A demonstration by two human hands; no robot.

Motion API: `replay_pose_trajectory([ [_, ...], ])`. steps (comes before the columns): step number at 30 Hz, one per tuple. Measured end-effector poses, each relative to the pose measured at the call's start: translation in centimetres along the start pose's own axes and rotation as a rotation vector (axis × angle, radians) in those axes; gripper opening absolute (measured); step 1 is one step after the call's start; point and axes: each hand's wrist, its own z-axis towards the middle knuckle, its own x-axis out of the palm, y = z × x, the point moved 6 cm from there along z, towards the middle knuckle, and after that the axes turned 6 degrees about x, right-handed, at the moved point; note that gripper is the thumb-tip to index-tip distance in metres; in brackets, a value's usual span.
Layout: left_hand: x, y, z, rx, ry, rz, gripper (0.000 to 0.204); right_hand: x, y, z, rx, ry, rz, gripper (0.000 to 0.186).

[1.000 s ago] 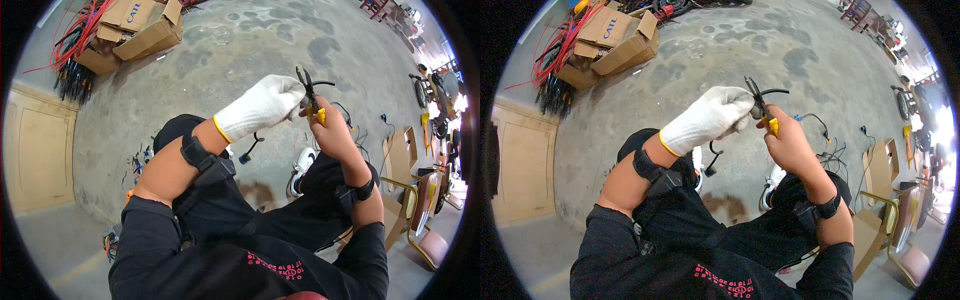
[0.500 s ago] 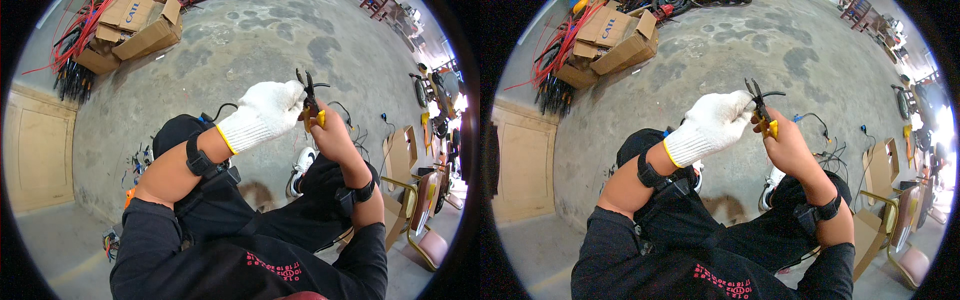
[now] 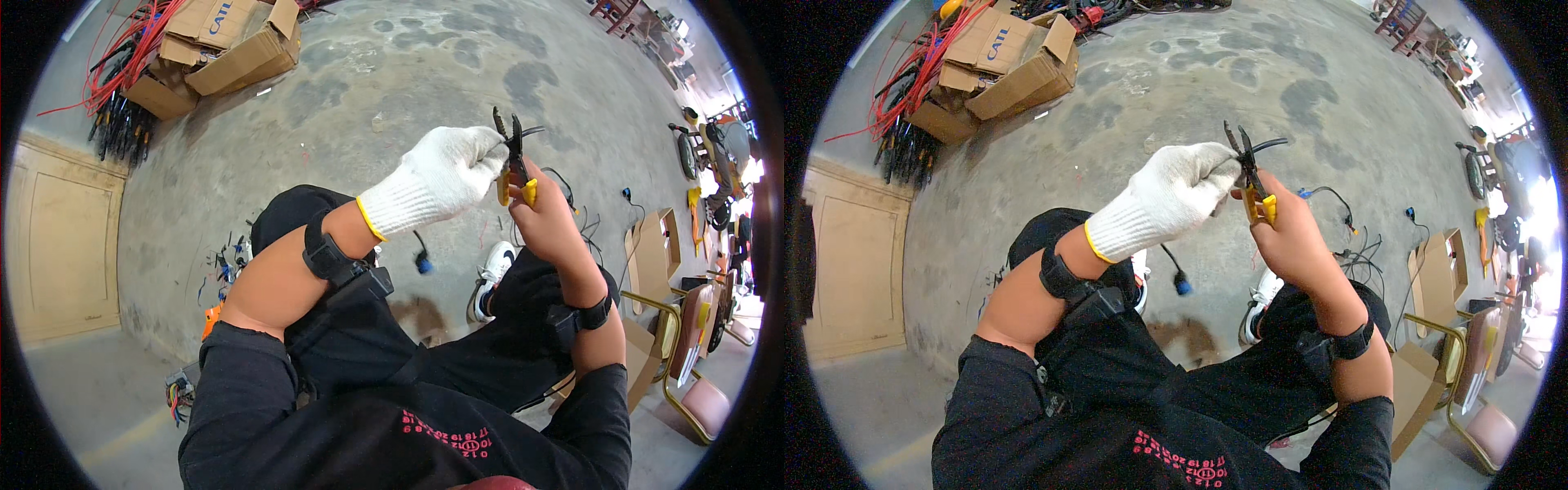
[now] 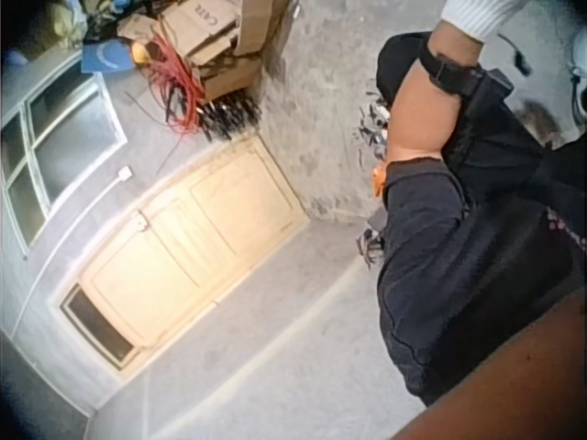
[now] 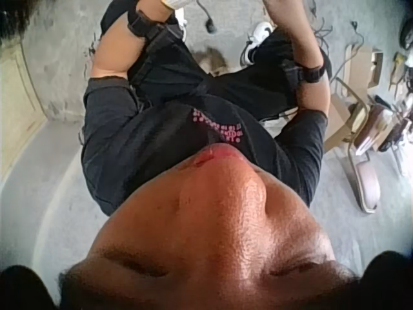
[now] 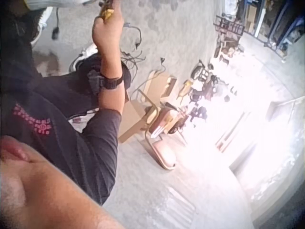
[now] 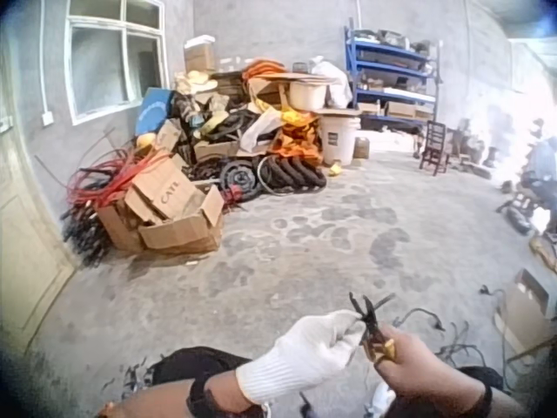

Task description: Using a screwdriver to disassemble a plastic housing and using wire strippers on a wiring harness.

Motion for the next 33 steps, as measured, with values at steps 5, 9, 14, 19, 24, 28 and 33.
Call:
replay_pose_trajectory([
  [5,-0.3,-1.7,0.1,0.123,0.061,0.643,0.015,0.3,-1.1,-0.1,-0.019,0.025,0.060,0.050],
  [9,-0.3,-2.2,0.1,0.134,0.105,0.749,0.015,0.2,-0.5,-0.2,0.006,0.044,0.032,0.047],
  [14,-0.4,-2.6,0.1,0.115,0.113,0.759,0.015,0.1,-0.5,-0.1,0.084,0.028,-0.009,0.046],
  [19,-0.6,-0.3,0.1,-0.021,0.071,0.115,0.018,-0.2,0.0,0.0,0.079,-0.015,-0.033,0.050],
  [24,-0.4,-0.6,-0.4,-0.353,0.266,-0.425,0.032,-0.3,-0.3,-0.2,0.012,-0.070,-0.058,0.054],
  [28,-0.4,-0.1,0.3,-0.049,0.098,-0.076,0.026,-0.5,-0.3,0.1,-0.079,-0.087,-0.124,0.057],
  [33,-0.9,-1.1,0.0,0.142,0.018,0.397,0.018,-0.1,-0.2,-0.1,-0.052,0.010,-0.089,0.057],
])
